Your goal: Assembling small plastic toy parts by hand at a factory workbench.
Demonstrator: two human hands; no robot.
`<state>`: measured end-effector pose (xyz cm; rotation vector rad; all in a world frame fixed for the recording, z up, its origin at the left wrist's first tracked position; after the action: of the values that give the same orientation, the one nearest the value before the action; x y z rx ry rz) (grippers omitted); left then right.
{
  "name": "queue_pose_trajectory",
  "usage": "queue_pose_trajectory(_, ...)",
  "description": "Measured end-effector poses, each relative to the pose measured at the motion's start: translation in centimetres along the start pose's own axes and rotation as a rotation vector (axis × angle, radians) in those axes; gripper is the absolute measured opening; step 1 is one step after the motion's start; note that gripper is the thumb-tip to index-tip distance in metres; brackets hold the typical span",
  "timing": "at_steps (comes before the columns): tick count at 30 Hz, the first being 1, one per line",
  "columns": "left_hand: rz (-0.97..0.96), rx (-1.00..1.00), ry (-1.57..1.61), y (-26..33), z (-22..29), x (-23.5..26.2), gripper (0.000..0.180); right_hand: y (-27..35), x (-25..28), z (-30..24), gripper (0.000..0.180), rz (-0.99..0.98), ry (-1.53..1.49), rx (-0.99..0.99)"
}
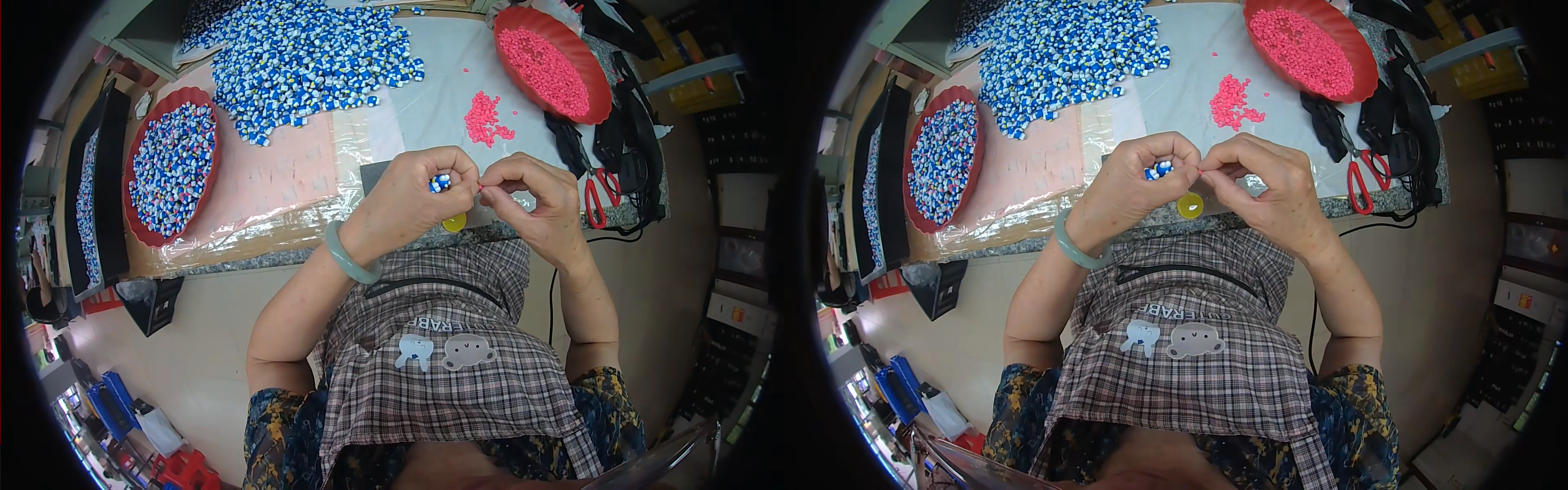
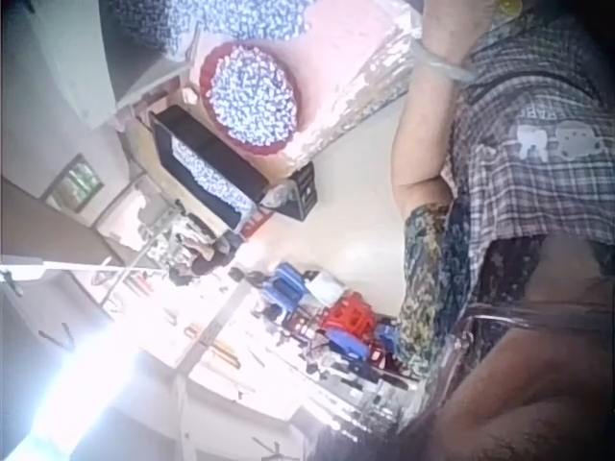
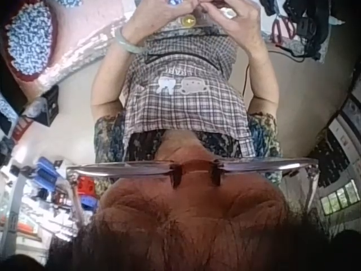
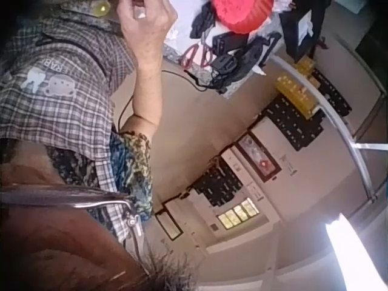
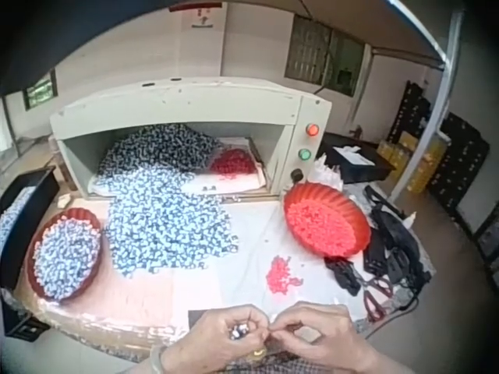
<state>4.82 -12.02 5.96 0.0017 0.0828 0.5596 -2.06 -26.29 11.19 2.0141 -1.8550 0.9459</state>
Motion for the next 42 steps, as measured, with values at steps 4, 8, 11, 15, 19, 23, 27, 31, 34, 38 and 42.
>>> queue_pose_trajectory(4,0.007,0.020,0.006,0.2,0.0,0.1,0.012,-0.2,-0.1,-0.3,0.013,0.007,0.061,0.030)
queue_pose_trajectory(8,0.028,-0.021,0.052,0.5,0.2,0.0,0.015,0.0,-0.1,0.1,0.013,0.035,0.090,0.059)
queue_pose_trajectory(11,0.010,0.049,0.227,1.3,0.4,-0.2,0.020,0.3,0.0,1.1,0.012,0.051,-0.091,-0.009)
queue_pose_trajectory(15,0.007,0.053,0.241,2.2,-0.3,0.2,0.026,0.6,-0.1,1.7,0.010,-0.013,-0.287,-0.104)
queue_pose_trajectory(19,-0.009,0.051,0.179,3.0,0.0,0.2,0.027,1.3,-0.3,2.2,0.010,-0.073,-0.292,-0.152)
queue_pose_trajectory(23,0.032,-0.014,0.102,3.6,-0.1,0.3,0.025,1.5,-0.8,2.1,0.010,-0.176,-0.199,-0.171)
queue_pose_trajectory(27,0.050,0.082,0.321,4.3,-0.7,0.6,0.023,1.6,-1.5,1.8,0.011,-0.272,-0.038,-0.154)
queue_pose_trajectory(31,0.070,0.121,0.411,5.2,-1.2,0.8,0.023,1.9,-2.3,1.8,0.013,-0.327,0.058,-0.124)
queue_pose_trajectory(34,0.086,0.138,0.245,5.8,-0.9,1.2,0.025,1.8,-2.6,1.4,0.014,-0.333,0.145,-0.069)
queue_pose_trajectory(38,0.138,0.125,0.359,6.2,-0.8,1.3,0.027,1.6,-2.8,0.7,0.017,-0.333,0.226,0.010)
queue_pose_trajectory(42,0.154,0.094,0.344,6.4,-1.2,1.3,0.028,1.5,-3.1,0.1,0.019,-0.357,0.311,0.058)
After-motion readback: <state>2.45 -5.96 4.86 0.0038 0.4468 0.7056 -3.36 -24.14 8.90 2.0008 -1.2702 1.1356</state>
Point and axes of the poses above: each hand's wrist, its own y-axis away from the middle knuckle, its own x-axis out of the back of the hand, z = x × y, the point moved 5 cm from there along -y, towards the middle knuckle, and after that the axes turned 7 degrees about -z, right-handed, at the moved point
